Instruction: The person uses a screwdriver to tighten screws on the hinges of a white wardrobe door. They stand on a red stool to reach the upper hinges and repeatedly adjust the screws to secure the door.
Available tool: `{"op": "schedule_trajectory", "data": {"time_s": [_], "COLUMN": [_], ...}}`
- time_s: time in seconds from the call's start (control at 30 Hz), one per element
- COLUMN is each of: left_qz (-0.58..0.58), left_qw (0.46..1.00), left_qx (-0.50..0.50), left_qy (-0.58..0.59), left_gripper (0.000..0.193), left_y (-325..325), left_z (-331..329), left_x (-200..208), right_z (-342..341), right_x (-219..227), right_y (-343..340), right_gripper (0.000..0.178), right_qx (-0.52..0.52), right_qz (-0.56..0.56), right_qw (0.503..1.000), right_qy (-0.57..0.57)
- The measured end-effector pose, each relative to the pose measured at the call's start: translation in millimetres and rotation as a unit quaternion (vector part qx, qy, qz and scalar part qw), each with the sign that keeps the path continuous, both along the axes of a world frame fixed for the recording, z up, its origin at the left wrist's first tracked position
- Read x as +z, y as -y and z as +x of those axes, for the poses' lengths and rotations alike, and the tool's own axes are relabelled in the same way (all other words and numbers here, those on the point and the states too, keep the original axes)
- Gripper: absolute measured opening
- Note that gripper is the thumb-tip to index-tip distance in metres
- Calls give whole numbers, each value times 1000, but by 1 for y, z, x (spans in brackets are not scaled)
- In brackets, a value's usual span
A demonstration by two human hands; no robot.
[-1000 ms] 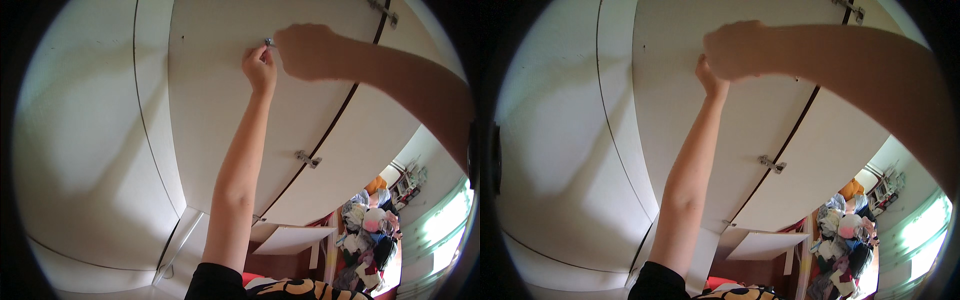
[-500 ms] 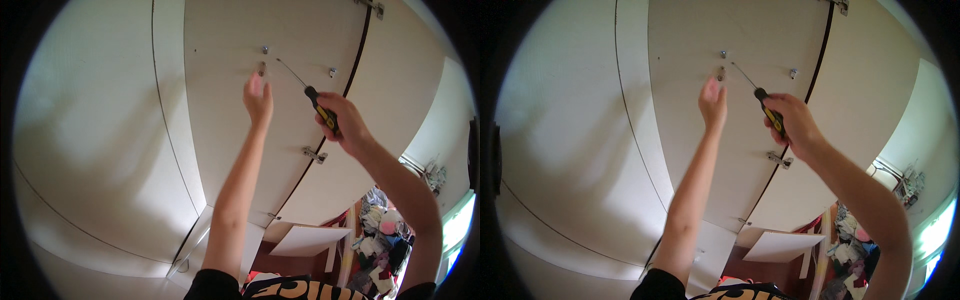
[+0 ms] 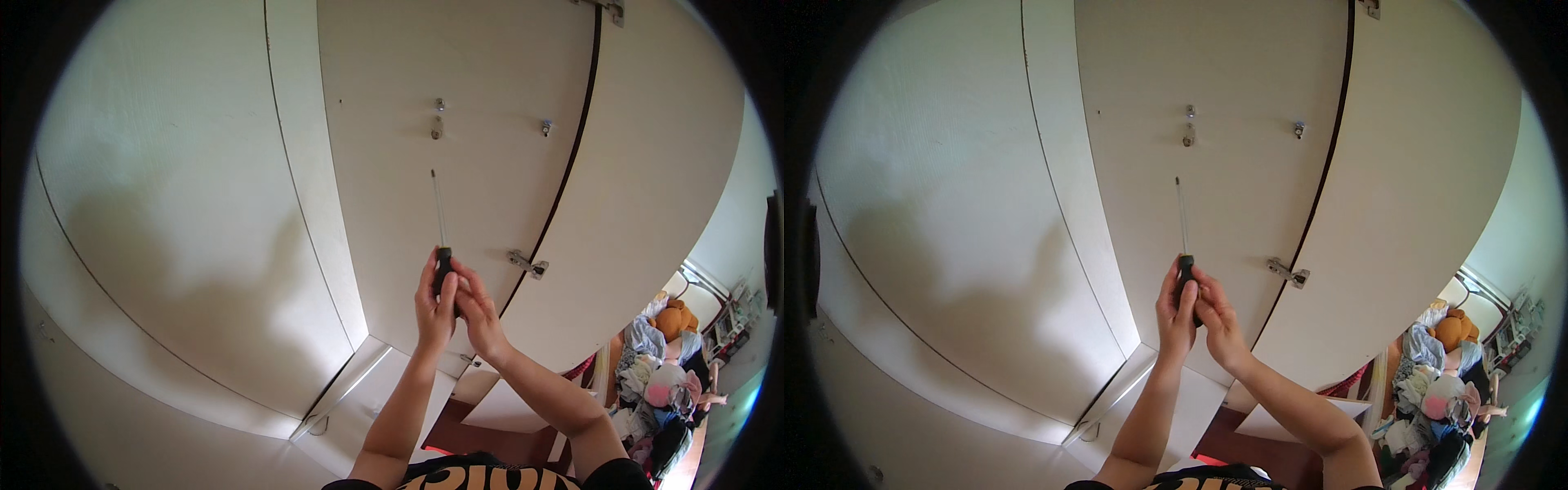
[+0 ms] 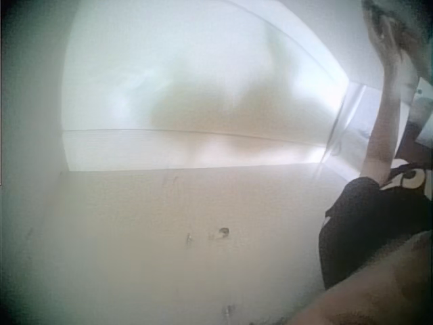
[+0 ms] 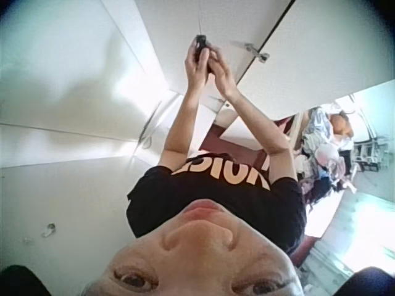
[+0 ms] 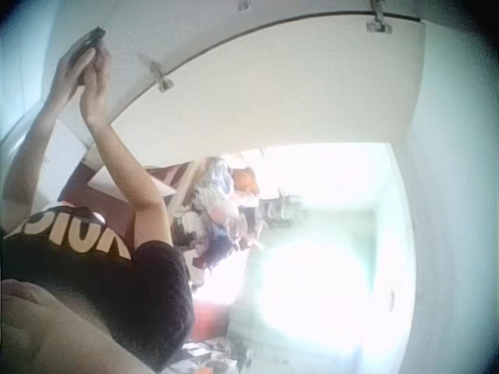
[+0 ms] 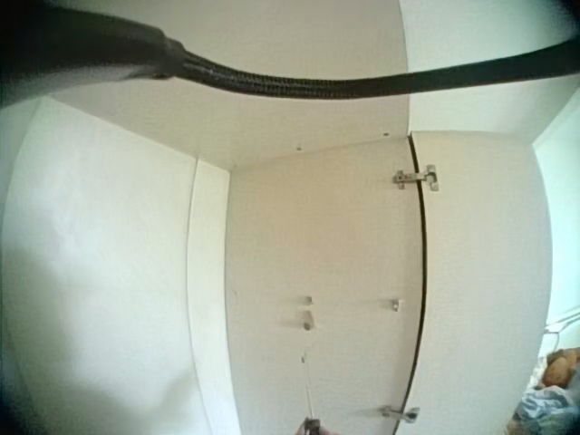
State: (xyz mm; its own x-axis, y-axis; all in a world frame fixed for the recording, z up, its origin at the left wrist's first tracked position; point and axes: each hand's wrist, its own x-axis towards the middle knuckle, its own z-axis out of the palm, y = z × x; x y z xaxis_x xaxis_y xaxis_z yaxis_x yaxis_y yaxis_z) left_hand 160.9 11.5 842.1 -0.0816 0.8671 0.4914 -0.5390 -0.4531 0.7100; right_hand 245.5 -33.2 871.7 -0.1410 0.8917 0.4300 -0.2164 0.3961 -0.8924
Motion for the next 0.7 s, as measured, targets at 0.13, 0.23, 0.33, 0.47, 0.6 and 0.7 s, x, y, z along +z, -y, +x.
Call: {"op": "schedule_trajectory", "data": {"time_s": [0.13,0.23,0.33,0.47,0.6,0.7], "left_qz": [10,18,11,-1,-94,-135], "left_qw": [986,985,976,984,989,982], "left_qx": [112,70,89,90,52,39], "left_qy": [-120,-155,-200,-155,-101,-125], "left_gripper": [46,46,44,43,44,42], "left_y": [-5,-16,-20,-20,-7,-1], "left_z": [-36,-55,-68,-80,-78,-86], "left_x": [4,26,36,27,2,-22], "right_z": [18,51,66,68,54,38], "right_x": [17,4,42,124,195,215], "right_y": [7,-18,-51,-142,-202,-234], "right_gripper": [37,23,17,23,34,28], "right_qx": [2,-77,-242,-323,-363,-386], "right_qz": [24,62,237,347,449,451], "right_qw": [969,928,812,658,499,395], "right_qy": [245,360,475,585,646,701]}}
